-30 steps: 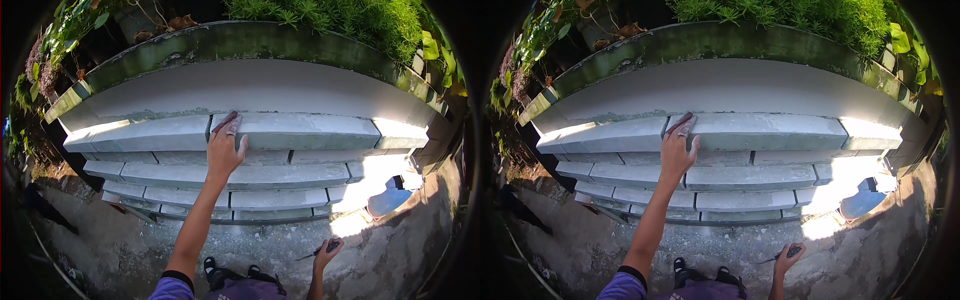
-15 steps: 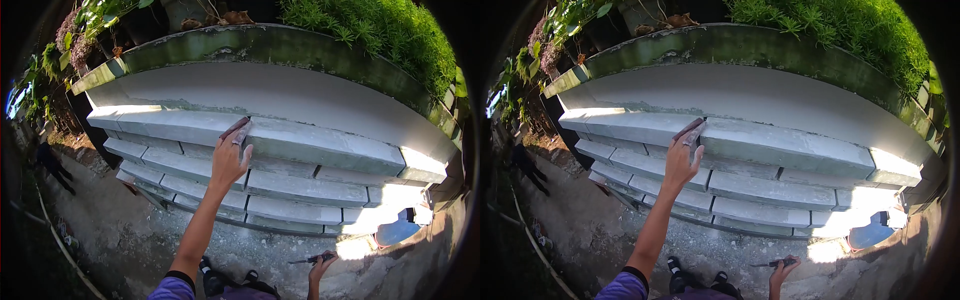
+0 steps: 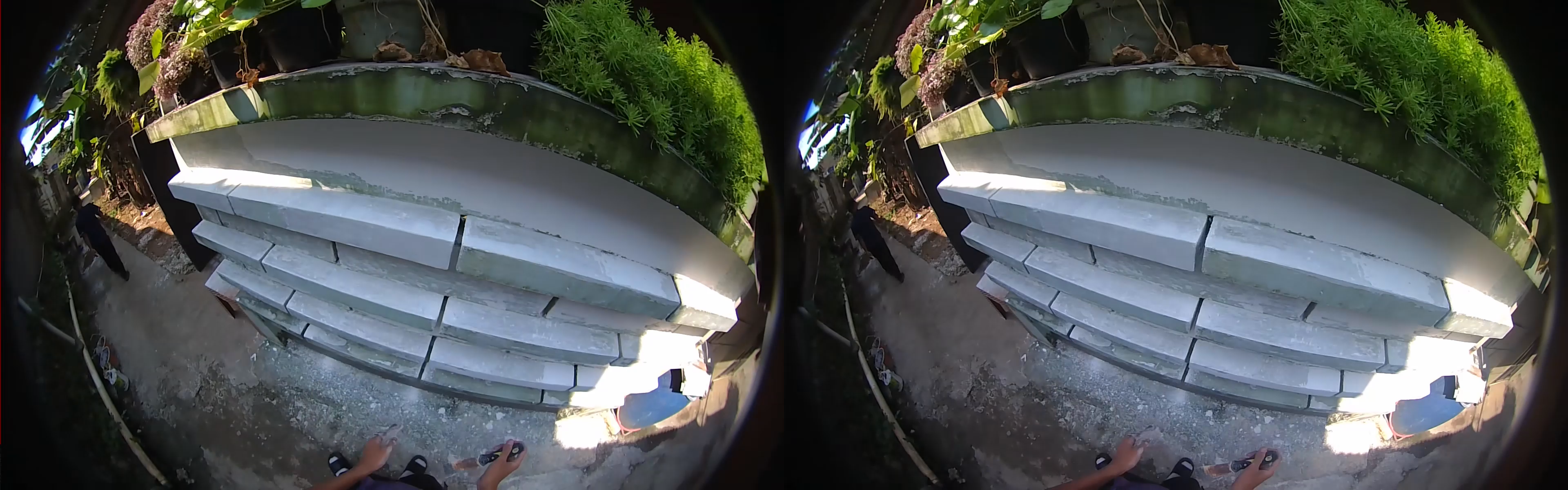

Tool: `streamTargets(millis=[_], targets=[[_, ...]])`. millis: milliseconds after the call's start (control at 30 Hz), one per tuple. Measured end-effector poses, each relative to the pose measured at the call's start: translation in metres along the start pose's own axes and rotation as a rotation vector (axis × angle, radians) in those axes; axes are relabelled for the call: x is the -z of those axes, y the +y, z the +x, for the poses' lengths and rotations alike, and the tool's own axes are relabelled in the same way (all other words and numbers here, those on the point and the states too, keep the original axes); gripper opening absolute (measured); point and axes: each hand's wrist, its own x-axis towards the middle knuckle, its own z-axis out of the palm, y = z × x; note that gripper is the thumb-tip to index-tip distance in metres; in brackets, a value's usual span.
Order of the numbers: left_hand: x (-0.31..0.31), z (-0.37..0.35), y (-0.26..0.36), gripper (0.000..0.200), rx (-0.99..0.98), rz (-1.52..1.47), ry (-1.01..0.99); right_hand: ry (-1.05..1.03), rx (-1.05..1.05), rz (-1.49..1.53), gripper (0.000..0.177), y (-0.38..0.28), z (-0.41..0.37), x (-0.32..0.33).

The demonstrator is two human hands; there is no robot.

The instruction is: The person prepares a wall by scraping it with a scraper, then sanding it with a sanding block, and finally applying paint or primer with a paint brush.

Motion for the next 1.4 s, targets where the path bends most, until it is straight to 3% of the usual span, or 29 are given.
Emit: streamTargets(millis=[167,300,367,467,600,700,733,900,1033,1067,1100,1167,1267,1367,1400], targets=[[0.034,-0.03,-0.048,0.04,-0.064,-0.031,0.015,-0.051,0.075,0.062,0.016,-0.036,-0.041,-0.063],[0.09,-0.034,-0.036,0.043,-0.078,-0.006,0.143,-0.226,-0.018,0.362,0.022,-0.054,-0.062,-0.127],[0.112,-0.031,-0.038,0.043,-0.113,0.018,0.231,-0.244,-0.185,0.491,0.025,-0.076,-0.079,-0.158],[0.146,-0.029,-0.046,0.044,0.014,0.033,0.161,-0.304,-0.279,0.598,0.03,-0.085,-0.105,-0.193],[0.176,-0.022,-0.067,0.04,-0.138,-0.101,0.229,-0.29,-0.297,0.618,0.037,-0.088,-0.149,-0.222],[0.207,-0.021,-0.069,0.034,-0.105,-0.129,0.083,-0.262,-0.273,0.652,0.039,-0.097,-0.169,-0.231],[0.202,-0.015,-0.085,0.031,-0.194,-0.192,0.108,-0.273,-0.243,0.656,0.04,-0.109,-0.17,-0.236],[0.226,0.002,-0.054,0.022,-0.149,-0.389,0.075,-0.522,0.136,0.828,0.06,-0.235,-0.128,-0.267],[0.22,0.024,-0.034,0.025,-0.083,-0.502,0.223,-0.606,0.758,0.741,0.065,-0.342,-0.079,-0.315],[0.212,0.03,-0.024,0.03,-0.176,-0.702,0.31,-0.64,0.851,0.758,0.064,-0.366,-0.073,-0.326],[0.207,0.034,-0.016,0.03,-0.14,-0.707,0.341,-0.673,0.944,0.78,0.063,-0.387,-0.067,-0.339],[0.202,0.04,-0.002,0.029,-0.071,-0.71,0.403,-0.7,1.08,0.834,0.057,-0.416,-0.045,-0.367],[0.178,0.059,-0.005,0.042,-0.047,-0.64,0.499,-0.661,1.182,0.65,0.049,-0.428,-0.009,-0.414],[0.168,0.075,0.007,0.034,-0.049,-0.603,0.342,-0.664,1.136,0.514,0.051,-0.411,0.019,-0.449],[0.165,0.078,0.009,0.03,-0.017,-0.559,0.348,-0.672,1.205,0.58,0.051,-0.415,0.015,-0.444]])
